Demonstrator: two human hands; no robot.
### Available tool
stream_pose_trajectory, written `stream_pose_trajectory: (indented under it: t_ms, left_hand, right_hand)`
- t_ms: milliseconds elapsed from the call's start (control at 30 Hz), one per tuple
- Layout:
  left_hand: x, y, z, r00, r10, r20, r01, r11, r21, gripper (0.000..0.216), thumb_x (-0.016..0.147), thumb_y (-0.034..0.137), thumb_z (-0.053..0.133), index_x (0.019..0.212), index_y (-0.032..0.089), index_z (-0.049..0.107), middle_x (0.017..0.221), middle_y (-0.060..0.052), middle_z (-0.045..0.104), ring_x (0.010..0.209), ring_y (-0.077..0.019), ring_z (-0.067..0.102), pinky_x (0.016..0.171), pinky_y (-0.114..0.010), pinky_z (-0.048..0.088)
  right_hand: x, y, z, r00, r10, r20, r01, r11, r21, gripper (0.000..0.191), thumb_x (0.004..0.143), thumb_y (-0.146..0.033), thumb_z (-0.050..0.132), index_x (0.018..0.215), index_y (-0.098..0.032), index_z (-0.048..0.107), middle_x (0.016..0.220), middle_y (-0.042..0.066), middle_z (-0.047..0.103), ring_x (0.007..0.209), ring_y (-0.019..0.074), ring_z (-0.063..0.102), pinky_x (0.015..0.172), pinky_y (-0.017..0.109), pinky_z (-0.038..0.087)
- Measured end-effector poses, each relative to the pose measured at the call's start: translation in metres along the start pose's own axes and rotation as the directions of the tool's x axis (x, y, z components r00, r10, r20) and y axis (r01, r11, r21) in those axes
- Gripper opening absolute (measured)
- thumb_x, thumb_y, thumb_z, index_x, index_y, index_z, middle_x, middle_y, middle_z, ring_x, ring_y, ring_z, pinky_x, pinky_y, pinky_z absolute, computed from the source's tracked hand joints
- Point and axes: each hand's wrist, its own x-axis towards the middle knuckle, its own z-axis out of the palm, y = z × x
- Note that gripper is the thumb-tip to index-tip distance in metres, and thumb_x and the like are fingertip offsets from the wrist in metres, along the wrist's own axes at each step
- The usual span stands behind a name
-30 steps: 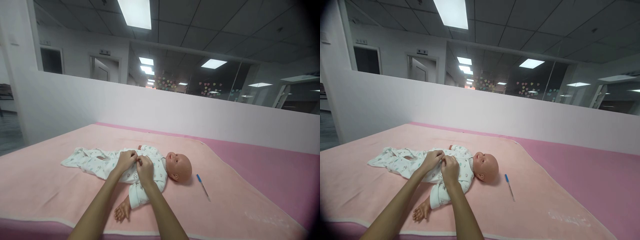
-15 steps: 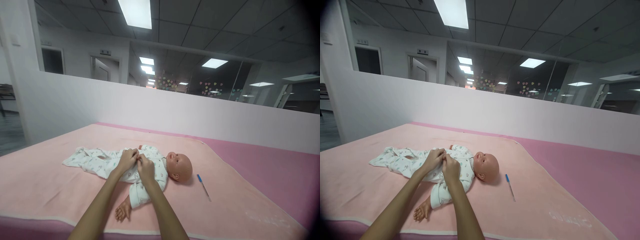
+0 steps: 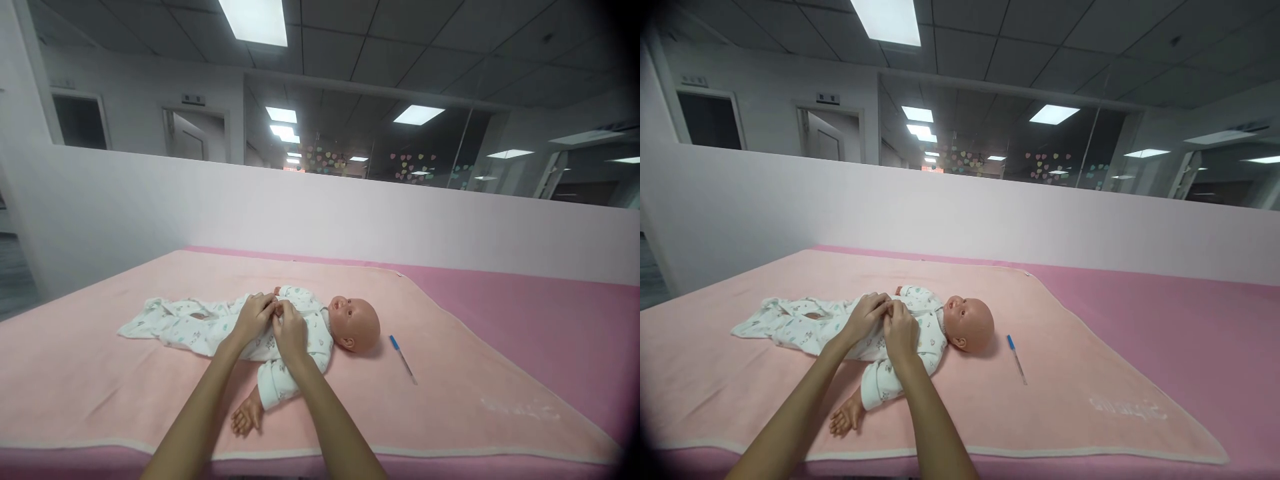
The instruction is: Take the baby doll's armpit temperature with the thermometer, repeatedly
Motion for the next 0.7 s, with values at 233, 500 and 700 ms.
stream_pose_trajectory:
  t_ms: [233,500,700]
  left_hand:
    - [0.0,-0.01,0.0,0.999,0.022,-0.023,-0.021,0.998,0.058,0.029,0.084,0.033,0.031,0.069,0.022,0.053,0.07,-0.002,0.061,0.073,-0.0188,0.052,0.073,-0.03,0.033]
    - [0.0,-0.008,-0.001,1.0,0.014,0.006,-0.014,0.996,0.084,0.029,0.085,0.031,0.032,0.065,0.021,0.051,0.067,-0.002,0.06,0.071,-0.0182,0.05,0.072,-0.03,0.031]
    - [-0.001,-0.012,0.001,0.999,0.031,0.029,-0.033,0.997,0.075,0.028,0.084,0.027,0.031,0.065,0.021,0.05,0.067,-0.001,0.06,0.071,-0.0179,0.05,0.072,-0.03,0.031]
  right_hand:
    - [-0.004,-0.002,0.0,0.998,-0.065,-0.013,0.065,0.998,0.006,0.018,0.086,-0.018,0.042,0.098,-0.021,0.055,0.086,0.003,0.063,0.079,0.0151,0.058,0.068,0.024,0.042]
    - [-0.003,-0.003,-0.002,0.999,-0.053,-0.013,0.054,0.997,0.056,0.018,0.086,-0.017,0.042,0.097,-0.02,0.056,0.094,0.003,0.062,0.083,0.0139,0.057,0.073,0.023,0.042]
    - [-0.002,-0.001,-0.003,0.998,0.03,0.052,-0.028,0.999,-0.029,0.015,0.086,-0.022,0.045,0.092,-0.022,0.058,0.075,0.0,0.064,0.069,0.0141,0.057,0.061,0.022,0.038]
